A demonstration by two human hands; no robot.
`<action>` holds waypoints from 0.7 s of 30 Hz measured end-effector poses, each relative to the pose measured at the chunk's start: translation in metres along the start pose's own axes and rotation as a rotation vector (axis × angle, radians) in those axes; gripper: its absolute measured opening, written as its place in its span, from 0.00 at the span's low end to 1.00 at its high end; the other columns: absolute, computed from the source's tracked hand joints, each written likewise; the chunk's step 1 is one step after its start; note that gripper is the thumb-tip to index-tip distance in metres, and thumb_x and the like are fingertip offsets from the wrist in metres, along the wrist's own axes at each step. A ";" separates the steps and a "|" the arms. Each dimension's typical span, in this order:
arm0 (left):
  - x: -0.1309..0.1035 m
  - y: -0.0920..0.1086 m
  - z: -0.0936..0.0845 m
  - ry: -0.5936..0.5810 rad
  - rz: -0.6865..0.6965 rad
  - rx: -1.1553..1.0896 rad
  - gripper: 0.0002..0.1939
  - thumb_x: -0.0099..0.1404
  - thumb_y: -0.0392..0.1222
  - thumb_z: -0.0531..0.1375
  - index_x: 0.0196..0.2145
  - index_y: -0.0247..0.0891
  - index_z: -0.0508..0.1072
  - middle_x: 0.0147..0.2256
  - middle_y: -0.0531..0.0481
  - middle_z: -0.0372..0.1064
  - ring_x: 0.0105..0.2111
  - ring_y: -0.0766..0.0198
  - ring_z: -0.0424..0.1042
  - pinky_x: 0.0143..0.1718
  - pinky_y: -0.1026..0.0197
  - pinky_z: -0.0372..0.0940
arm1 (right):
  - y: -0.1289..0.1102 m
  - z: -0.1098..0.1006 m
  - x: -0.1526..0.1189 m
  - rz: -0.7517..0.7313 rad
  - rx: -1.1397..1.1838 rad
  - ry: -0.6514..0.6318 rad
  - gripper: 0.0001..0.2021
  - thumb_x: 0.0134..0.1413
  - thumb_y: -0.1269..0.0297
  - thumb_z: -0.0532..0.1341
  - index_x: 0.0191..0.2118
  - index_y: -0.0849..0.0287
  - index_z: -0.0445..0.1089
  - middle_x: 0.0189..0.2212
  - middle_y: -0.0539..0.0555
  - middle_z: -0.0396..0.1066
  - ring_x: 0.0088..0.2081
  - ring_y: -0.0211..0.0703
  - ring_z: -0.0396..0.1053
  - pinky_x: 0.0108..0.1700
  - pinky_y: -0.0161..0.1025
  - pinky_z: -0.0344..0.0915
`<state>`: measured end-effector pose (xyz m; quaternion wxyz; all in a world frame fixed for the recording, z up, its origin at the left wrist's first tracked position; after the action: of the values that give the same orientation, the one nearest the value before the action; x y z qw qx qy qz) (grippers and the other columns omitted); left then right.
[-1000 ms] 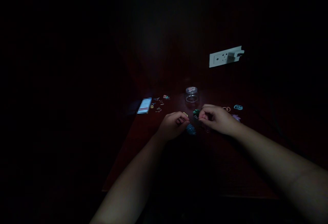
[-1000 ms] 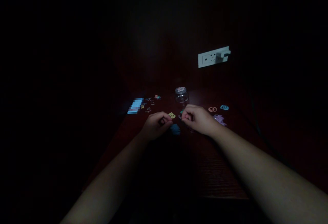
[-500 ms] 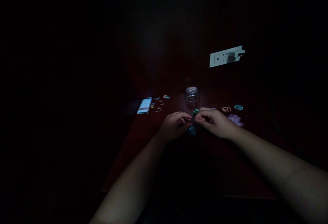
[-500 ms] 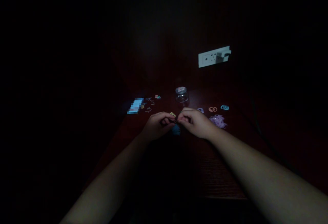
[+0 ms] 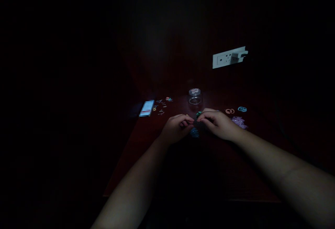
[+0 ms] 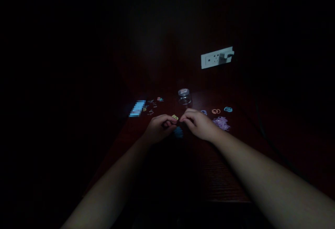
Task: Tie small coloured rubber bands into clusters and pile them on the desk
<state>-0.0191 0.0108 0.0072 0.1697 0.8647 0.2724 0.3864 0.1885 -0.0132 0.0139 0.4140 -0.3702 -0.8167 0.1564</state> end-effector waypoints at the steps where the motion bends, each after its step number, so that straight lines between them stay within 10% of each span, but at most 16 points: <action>1: 0.000 0.000 0.000 0.003 -0.005 0.000 0.08 0.60 0.36 0.64 0.40 0.37 0.75 0.34 0.49 0.74 0.29 0.69 0.69 0.30 0.65 0.66 | 0.000 0.000 0.000 -0.005 -0.002 0.007 0.08 0.60 0.68 0.56 0.35 0.57 0.73 0.33 0.55 0.69 0.36 0.44 0.68 0.39 0.43 0.66; 21: 0.000 -0.001 -0.001 -0.007 -0.002 -0.005 0.07 0.61 0.36 0.63 0.38 0.36 0.75 0.34 0.49 0.74 0.28 0.69 0.69 0.30 0.66 0.66 | 0.005 0.000 -0.001 0.060 0.029 0.009 0.11 0.53 0.63 0.64 0.23 0.58 0.66 0.26 0.50 0.63 0.29 0.39 0.63 0.31 0.37 0.60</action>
<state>-0.0198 0.0116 0.0071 0.1731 0.8653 0.2718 0.3840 0.1915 -0.0108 0.0102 0.4180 -0.3889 -0.8012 0.1789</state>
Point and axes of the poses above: each hand's wrist, its own x-axis towards the middle knuckle, its own z-axis out of the palm, y = z × x, the point moved 1 cm from there along x, towards the middle knuckle
